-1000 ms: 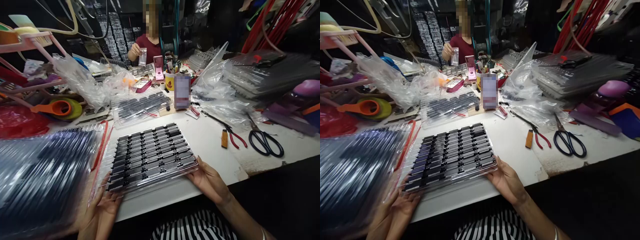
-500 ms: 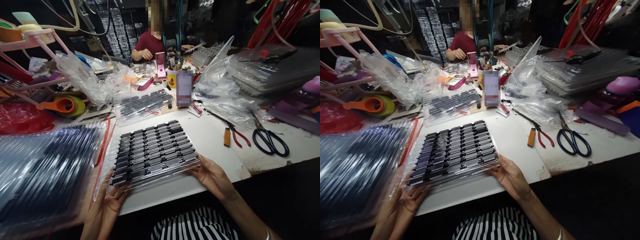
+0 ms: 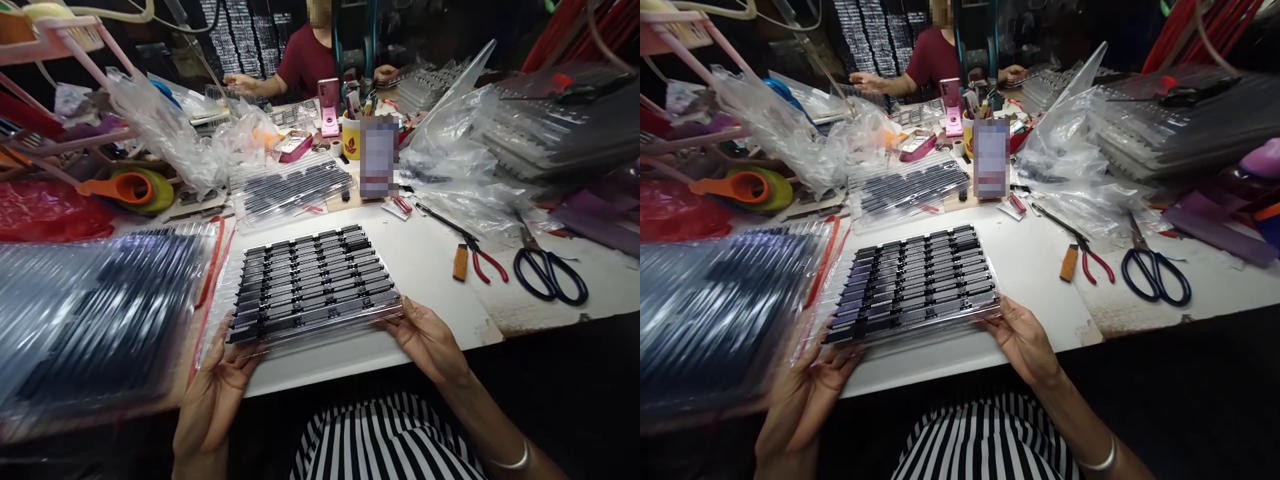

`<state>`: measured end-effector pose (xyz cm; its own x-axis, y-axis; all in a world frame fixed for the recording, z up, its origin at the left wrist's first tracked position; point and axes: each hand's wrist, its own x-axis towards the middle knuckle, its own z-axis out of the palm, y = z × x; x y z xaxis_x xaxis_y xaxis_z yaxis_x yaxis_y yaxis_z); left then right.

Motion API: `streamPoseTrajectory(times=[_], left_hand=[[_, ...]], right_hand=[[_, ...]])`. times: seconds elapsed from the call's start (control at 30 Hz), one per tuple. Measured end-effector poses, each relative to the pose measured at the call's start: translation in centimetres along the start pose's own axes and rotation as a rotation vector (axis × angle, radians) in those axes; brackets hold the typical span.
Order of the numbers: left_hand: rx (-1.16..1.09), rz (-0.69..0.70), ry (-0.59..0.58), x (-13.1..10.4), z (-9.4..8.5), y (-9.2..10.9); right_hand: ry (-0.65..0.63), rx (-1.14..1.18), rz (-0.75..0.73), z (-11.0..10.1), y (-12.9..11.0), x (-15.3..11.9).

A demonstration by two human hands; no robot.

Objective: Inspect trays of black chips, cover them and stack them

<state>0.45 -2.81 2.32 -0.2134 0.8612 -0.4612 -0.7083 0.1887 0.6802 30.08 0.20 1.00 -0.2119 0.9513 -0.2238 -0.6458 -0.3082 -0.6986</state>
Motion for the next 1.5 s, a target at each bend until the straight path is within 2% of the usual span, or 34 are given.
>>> streamPoseTrajectory(times=[0.17, 0.6, 1.07, 1.27, 1.5], left_hand=[[-0.036, 0.015, -0.048, -0.2, 0.1, -0.1], [-0.038, 0.007, -0.080, 0.0, -0.3, -0.2], [-0.012, 0.063, -0.130, -0.6, -0.3, -0.6], [0.001, 0.073, -0.141, -0.9, -0.3, 0.0], [0.076, 0.085, -0.128, -1.3, 1.0, 1.3]], right_hand=[[0.004, -0.012, -0.003, -0.2, 0.1, -0.1], [0.025, -0.018, 0.002, 0.0, 0.0, 0.0], [0.133, -0.042, 0.014, -0.3, 0.3, -0.3], [0.123, -0.134, 0.021, -0.6, 0.0, -0.5], [0.116, -0.248, 0.007, -0.5, -0.5, -0.2]])
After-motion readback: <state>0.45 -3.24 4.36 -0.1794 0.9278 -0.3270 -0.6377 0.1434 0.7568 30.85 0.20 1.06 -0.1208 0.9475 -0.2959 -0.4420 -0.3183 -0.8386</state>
